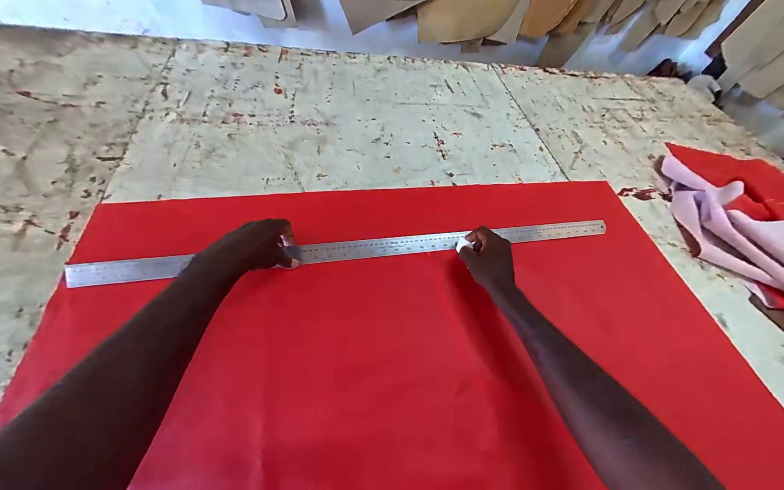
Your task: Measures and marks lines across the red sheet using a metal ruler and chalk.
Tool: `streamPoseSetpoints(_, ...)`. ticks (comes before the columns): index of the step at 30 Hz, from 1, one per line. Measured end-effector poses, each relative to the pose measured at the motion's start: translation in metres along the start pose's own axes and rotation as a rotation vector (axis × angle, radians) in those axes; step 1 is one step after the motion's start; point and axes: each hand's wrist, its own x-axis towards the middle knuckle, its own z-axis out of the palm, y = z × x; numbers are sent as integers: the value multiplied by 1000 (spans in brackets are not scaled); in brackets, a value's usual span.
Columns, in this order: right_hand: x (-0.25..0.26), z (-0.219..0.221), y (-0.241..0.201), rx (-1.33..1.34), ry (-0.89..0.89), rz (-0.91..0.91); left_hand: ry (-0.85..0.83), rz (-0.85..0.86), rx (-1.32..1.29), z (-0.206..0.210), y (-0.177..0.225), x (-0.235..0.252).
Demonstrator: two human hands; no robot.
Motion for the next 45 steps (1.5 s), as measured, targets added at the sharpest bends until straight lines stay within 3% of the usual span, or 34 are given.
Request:
streamPoseSetpoints(4,29,-30,-11,13,-279,76,19,4,15,0,1,-2)
streamPoseSetpoints(8,27,-52,-23,192,-183,99,23,1,21,-1,4,-4)
streamPoseSetpoints(17,-36,28,-59,478,-102,81,23,-30,23,1,4,-2)
streamPoseSetpoints(33,-23,63,-79,207,-65,-11,19,-20,-1,2,2,1)
streamPoseSetpoints(41,-29,63,-87,9,-19,-204,23,-48,-3,0,7,-3)
streamPoseSetpoints(45,-15,51,-102,-95,-199,-173,20,-43,17,1,8,-2)
